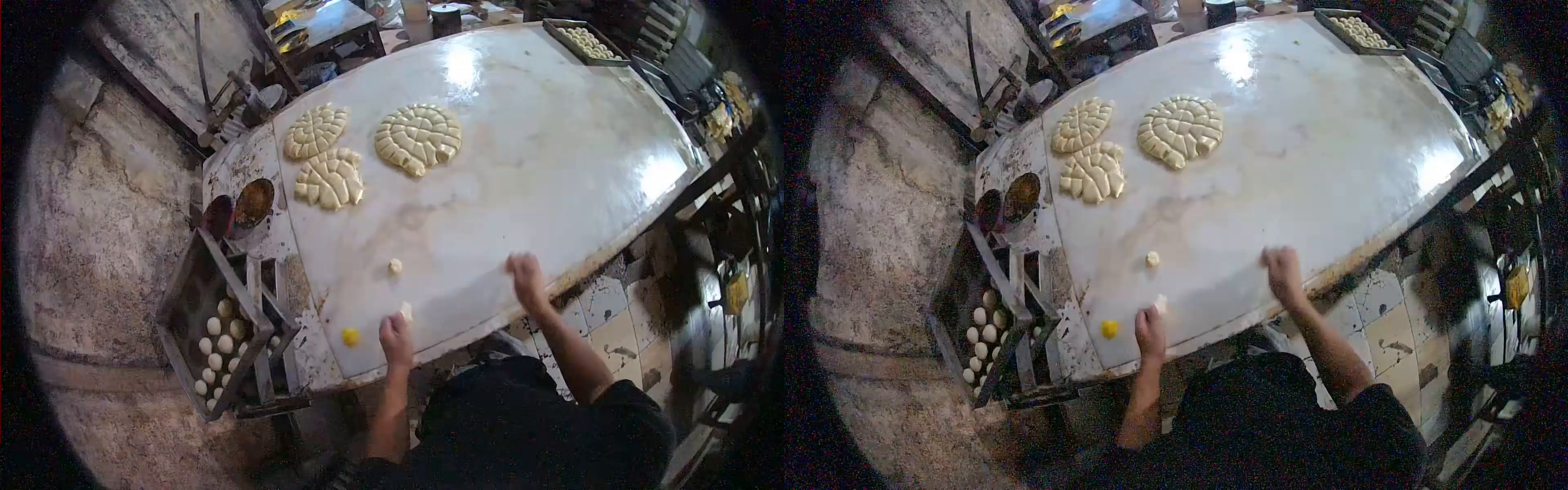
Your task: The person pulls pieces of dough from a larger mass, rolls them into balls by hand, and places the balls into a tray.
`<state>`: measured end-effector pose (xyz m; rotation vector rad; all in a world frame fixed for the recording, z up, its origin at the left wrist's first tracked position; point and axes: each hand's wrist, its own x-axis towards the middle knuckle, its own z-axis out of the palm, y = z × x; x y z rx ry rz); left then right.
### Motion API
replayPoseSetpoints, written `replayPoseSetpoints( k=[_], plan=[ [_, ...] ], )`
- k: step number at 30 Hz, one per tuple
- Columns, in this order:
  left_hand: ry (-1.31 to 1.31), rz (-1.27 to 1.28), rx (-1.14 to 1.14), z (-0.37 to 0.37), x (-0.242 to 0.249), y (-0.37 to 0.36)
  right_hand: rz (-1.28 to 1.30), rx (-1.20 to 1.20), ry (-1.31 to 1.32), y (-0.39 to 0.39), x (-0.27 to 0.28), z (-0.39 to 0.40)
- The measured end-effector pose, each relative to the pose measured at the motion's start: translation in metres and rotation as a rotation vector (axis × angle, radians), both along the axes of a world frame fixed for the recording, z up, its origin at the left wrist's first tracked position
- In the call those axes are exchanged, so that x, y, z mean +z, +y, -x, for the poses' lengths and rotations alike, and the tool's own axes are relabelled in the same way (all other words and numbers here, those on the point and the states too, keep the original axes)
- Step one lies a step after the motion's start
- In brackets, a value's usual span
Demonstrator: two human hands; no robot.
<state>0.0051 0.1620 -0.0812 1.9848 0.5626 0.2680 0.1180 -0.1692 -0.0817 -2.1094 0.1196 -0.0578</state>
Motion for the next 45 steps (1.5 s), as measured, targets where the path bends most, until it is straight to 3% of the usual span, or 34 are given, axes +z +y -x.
replayPoseSetpoints(
  k=[1,3,6,7,9,11,13,15,17,19,21,22,23,24,25,26,28,31,33,35,37,38,39,40,43,44,45],
  plan=[
    [0.114,-0.168,-0.136,0.011,-0.013,-0.002,0.359,0.188,-0.134,-0.004,-0.011,0.016],
    [0.090,-0.512,-0.264,0.020,-0.024,-0.009,0.680,0.307,-0.187,-0.015,-0.007,0.001],
    [0.018,-0.716,-0.126,-0.030,-0.015,-0.023,0.609,0.068,-0.252,-0.004,-0.010,-0.079],
    [0.034,-0.715,-0.125,-0.047,-0.015,-0.031,0.522,0.072,-0.182,0.012,-0.001,-0.096],
    [0.023,-0.884,-0.108,-0.077,-0.016,-0.052,0.536,0.297,0.150,0.042,-0.043,-0.100],
    [0.080,-0.688,-0.224,-0.070,-0.001,-0.076,0.616,0.540,-0.181,0.058,-0.045,-0.043],
    [0.033,-0.793,-0.393,-0.031,-0.003,-0.080,0.563,0.722,-0.207,0.037,-0.040,0.003],
    [0.009,-0.741,-0.392,0.001,-0.011,-0.057,0.421,0.857,-0.202,-0.009,-0.046,0.005],
    [-0.017,-0.754,-0.369,0.016,-0.031,-0.018,0.622,0.880,-0.218,-0.041,-0.053,-0.033],
    [0.150,-0.826,-0.329,-0.024,-0.009,-0.002,0.664,0.611,-0.128,-0.019,-0.006,-0.089],
    [0.097,-0.789,-0.216,-0.074,-0.009,-0.017,0.432,0.367,-0.374,0.026,-0.012,-0.125],
    [0.043,-0.757,-0.111,-0.087,-0.011,-0.031,0.335,0.429,-0.269,0.048,-0.025,-0.121],
    [0.077,-0.756,-0.133,-0.090,-0.011,-0.052,0.237,0.488,-0.163,0.068,-0.032,-0.112],
    [0.093,-0.836,-0.235,-0.081,-0.011,-0.073,0.220,0.575,-0.242,0.083,-0.031,-0.090],
    [0.110,-0.916,-0.337,-0.066,-0.012,-0.086,0.448,0.809,-0.116,0.084,-0.025,-0.066],
    [0.109,-0.922,-0.329,-0.047,-0.015,-0.086,0.480,0.886,-0.273,0.075,-0.024,-0.041],
    [-0.001,-0.637,-0.297,-0.005,-0.026,-0.084,0.367,1.055,-0.402,0.027,-0.041,-0.021],
    [0.056,-0.616,-0.320,0.012,-0.031,-0.020,0.489,1.131,-0.246,-0.022,-0.049,-0.073],
    [0.068,-0.673,-0.232,-0.033,-0.023,-0.009,0.579,0.706,-0.292,0.008,-0.014,-0.114],
    [0.084,-0.726,-0.146,-0.070,-0.019,-0.017,0.471,0.535,-0.250,0.057,-0.011,-0.126],
    [0.138,-0.745,-0.099,-0.085,-0.019,-0.063,0.421,0.633,-0.184,0.082,-0.049,-0.086],
    [0.095,-0.717,-0.200,-0.075,-0.017,-0.079,0.446,0.676,-0.331,0.087,-0.038,-0.056],
    [0.047,-0.695,-0.301,-0.061,-0.016,-0.088,0.336,0.748,-0.134,0.078,-0.032,-0.031],
    [-0.007,-0.648,-0.355,-0.038,-0.018,-0.091,0.331,0.831,-0.177,0.059,-0.025,-0.013],
    [-0.052,-0.513,-0.468,0.009,-0.027,-0.044,0.285,0.970,-0.387,-0.006,-0.048,-0.024],
    [0.017,-0.568,-0.465,0.007,-0.018,-0.022,0.427,0.875,-0.403,-0.017,-0.061,-0.036],
    [-0.065,-0.700,-0.413,0.001,-0.046,0.002,0.570,0.778,-0.412,-0.019,-0.069,-0.056]
  ],
)
